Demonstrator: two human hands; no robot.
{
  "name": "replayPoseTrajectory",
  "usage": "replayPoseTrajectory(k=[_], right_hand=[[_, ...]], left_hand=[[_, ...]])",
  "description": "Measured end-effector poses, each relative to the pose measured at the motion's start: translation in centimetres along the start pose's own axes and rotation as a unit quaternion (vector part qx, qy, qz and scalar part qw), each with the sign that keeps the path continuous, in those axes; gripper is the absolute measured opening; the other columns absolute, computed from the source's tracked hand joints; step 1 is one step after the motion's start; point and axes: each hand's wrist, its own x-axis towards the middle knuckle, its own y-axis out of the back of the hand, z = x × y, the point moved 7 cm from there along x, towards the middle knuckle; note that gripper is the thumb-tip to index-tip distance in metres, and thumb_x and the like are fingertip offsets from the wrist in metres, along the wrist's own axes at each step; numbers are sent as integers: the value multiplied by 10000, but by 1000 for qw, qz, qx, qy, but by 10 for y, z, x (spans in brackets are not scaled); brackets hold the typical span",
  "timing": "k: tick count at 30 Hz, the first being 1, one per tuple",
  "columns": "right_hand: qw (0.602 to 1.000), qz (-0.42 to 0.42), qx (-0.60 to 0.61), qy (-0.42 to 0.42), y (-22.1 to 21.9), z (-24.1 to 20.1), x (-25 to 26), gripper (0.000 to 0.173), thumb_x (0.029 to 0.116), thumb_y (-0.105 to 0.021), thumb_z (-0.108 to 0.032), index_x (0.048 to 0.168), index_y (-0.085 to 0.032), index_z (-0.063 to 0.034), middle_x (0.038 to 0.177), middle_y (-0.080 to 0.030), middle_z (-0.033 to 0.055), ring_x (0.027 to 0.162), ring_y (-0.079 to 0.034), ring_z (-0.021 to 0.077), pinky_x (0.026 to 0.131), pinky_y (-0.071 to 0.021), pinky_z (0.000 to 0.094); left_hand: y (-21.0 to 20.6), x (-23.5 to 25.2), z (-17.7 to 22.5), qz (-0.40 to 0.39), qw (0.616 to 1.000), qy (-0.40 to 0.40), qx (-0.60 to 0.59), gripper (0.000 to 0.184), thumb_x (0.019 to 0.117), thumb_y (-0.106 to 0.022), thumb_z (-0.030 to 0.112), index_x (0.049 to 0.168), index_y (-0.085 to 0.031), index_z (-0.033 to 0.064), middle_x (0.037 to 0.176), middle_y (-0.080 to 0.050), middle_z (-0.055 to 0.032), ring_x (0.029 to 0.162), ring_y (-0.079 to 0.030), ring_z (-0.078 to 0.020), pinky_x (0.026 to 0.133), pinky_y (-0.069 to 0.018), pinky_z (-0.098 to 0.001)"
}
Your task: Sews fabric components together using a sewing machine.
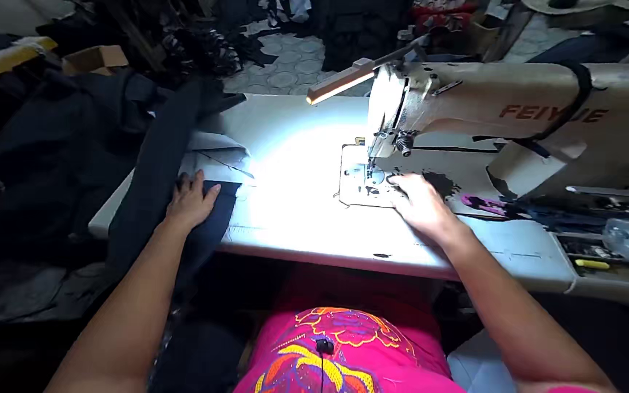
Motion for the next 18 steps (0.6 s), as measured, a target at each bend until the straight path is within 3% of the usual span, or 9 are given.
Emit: replayPoseTrajectory(k=[1,3,6,9,11,13,15,18], right_hand=[[1000,-7,-11,27,-8,-7,-14,467,988,-650,-251,1400,-603,-35,1403,-565,252,1343,-513,433,1110,-400,629],[998,-15,-30,52,-27,-11,-34,576,1010,-540,-430,1474,-554,-89,1545,-479,194,1479,-388,381,1207,-283,601],[995,31,-46,82,-38,-13,-44,557,1058,-377,-454,1457,-588,-128,1555,-494,157,1507,-364,353,1236,-226,584],[997,23,-38,70,-38,-11,-42,547,1055,-392,-454,1447,-599,-134,1542,-501,172,1502,-365,366,1235,-222,585],[996,27,-37,75,-38,-11,-42,549,1049,-404,-453,1420,-625,-113,1526,-514,191,1493,-375,382,1229,-228,597],[996,23,-36,81,-38,-12,-43,551,1054,-406,-447,1408,-629,-89,1522,-516,196,1486,-385,388,1217,-238,609],[996,13,-33,87,-38,-13,-43,546,1055,-410,-437,1401,-630,-76,1513,-517,213,1480,-389,400,1214,-231,622],[996,6,-27,90,-37,-12,-44,550,1049,-427,-435,1411,-618,-68,1516,-511,222,1483,-384,401,1216,-227,620]], left_hand=[[1,-13,-2,5,1000,18,5,734,1074,-383,549,1625,-272,76,1640,-186,-354,1487,-139,-632,1067,-197,-851],[0,-28,7,12,999,29,18,717,1067,-383,570,1614,-322,110,1653,-212,-312,1507,-114,-606,1073,-122,-869],[-1,-32,27,39,999,11,13,687,1059,-412,570,1582,-401,126,1633,-322,-257,1519,-191,-546,1110,-101,-838],[8,-34,29,99,994,-6,-54,609,1079,-463,448,1523,-452,31,1528,-477,-264,1462,-385,-473,1166,-223,-726],[16,-39,29,138,985,-13,-99,517,1092,-472,342,1405,-530,-65,1411,-558,-309,1370,-505,-452,1163,-341,-612],[19,-43,33,158,981,-31,-106,441,1090,-481,279,1260,-633,-98,1306,-630,-304,1284,-589,-426,1127,-411,-562],[18,-44,34,154,982,-39,-101,405,1079,-509,268,1211,-674,-77,1303,-652,-265,1283,-602,-389,1130,-420,-542],[13,-43,38,138,985,-55,-84,427,1054,-565,289,1258,-668,-71,1369,-627,-248,1340,-565,-385,1164,-392,-532]])
